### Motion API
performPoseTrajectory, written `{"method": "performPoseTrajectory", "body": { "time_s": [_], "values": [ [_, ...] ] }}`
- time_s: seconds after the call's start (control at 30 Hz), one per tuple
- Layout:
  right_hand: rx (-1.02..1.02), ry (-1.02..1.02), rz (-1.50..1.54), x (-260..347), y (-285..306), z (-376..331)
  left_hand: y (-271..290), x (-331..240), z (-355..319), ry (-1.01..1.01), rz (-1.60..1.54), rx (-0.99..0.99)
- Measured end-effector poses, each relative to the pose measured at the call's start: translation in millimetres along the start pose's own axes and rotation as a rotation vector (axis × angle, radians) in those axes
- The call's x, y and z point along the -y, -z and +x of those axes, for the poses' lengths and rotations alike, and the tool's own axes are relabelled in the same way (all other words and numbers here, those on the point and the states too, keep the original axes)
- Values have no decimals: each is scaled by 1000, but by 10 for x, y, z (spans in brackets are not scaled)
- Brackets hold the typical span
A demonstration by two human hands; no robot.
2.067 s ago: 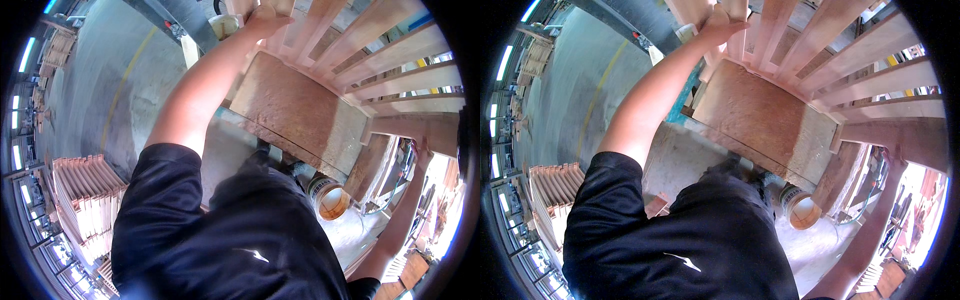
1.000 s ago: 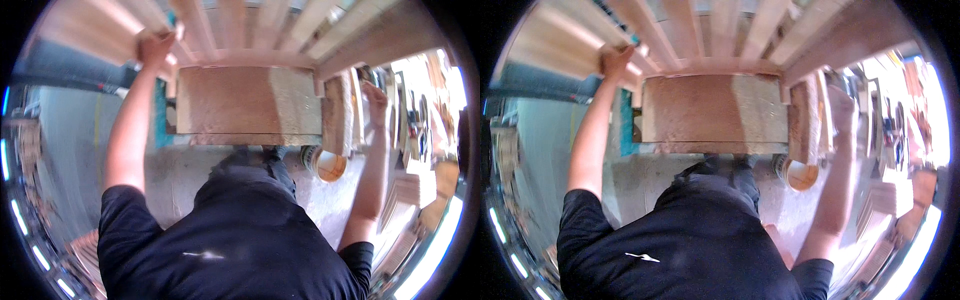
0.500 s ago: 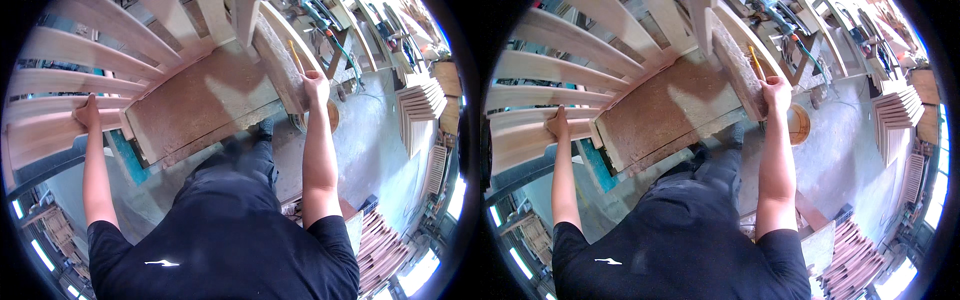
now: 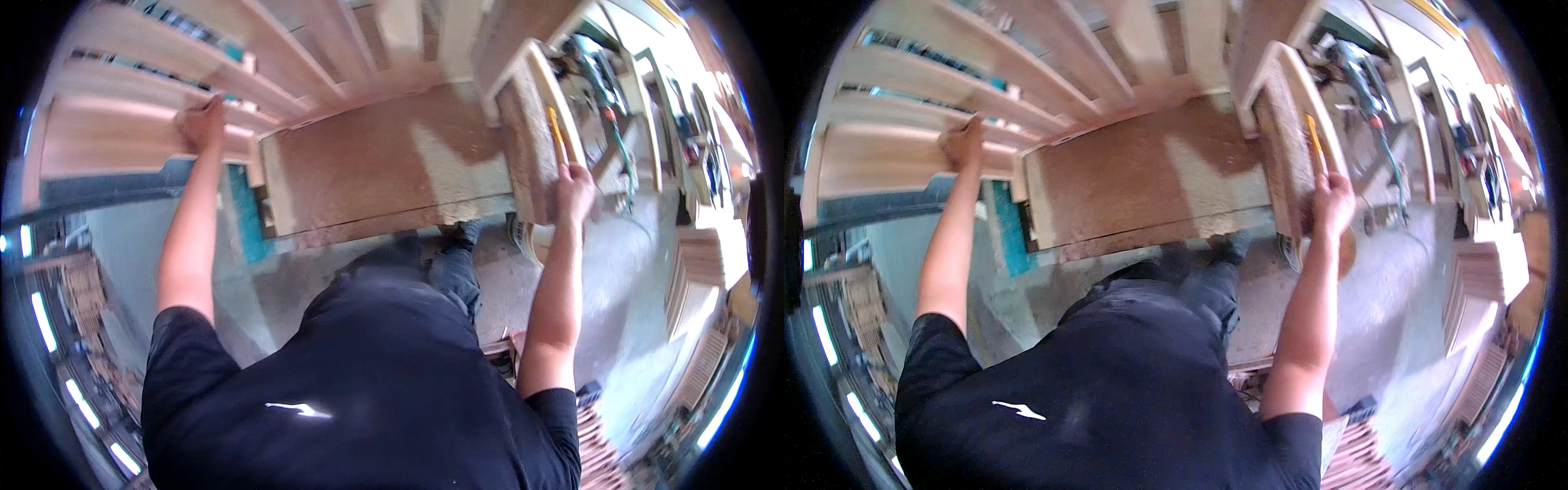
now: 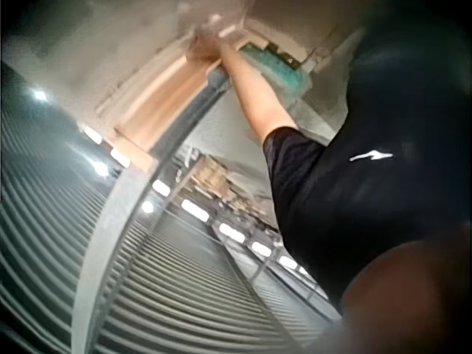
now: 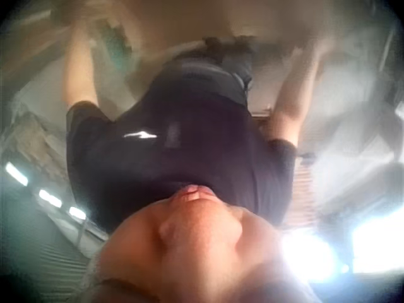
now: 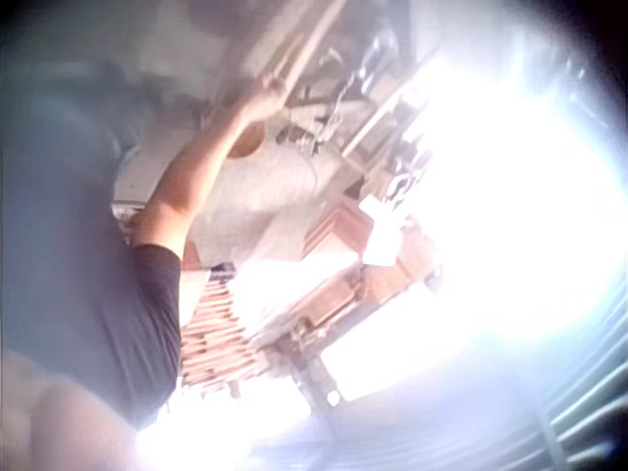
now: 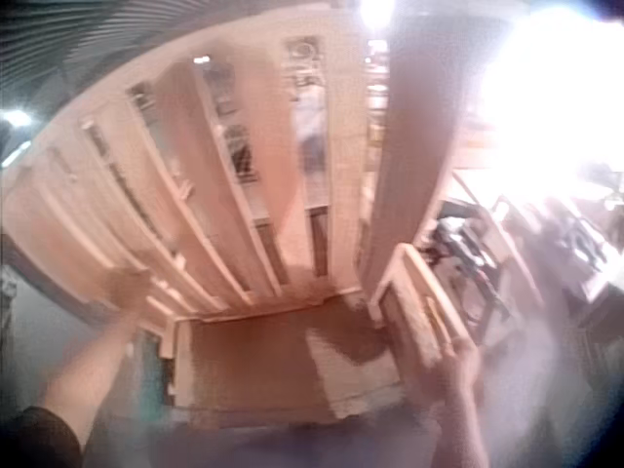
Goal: The person assembles a wooden chair by inserting slats into the frame, tapping them into place with a mallet, and applying a finish with a brush. The chair is repeatedly lifted, rotated, and repositioned on a workbench during the process.
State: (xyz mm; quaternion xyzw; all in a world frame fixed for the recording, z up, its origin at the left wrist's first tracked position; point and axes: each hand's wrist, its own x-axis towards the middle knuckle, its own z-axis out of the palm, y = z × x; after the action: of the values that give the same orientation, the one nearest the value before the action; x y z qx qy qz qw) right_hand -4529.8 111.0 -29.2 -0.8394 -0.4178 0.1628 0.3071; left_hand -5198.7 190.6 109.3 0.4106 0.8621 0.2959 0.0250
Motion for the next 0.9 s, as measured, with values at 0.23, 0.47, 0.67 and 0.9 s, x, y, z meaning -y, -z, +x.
{"method": "performPoseTrajectory", "body": {
  "time_s": [0.23,0.47,0.67,0.9],
  "values": [
    [97,24,-131,-12,-6,93,-133,263,58,-164,-360,-54],
    [158,-34,32,-141,-89,186,-110,252,59,-248,-468,-46],
    [156,0,41,-168,-69,190,-101,250,52,-249,-403,-95],
    [169,-30,76,-296,-122,262,-143,256,64,-257,-425,-146]
  ]
}}
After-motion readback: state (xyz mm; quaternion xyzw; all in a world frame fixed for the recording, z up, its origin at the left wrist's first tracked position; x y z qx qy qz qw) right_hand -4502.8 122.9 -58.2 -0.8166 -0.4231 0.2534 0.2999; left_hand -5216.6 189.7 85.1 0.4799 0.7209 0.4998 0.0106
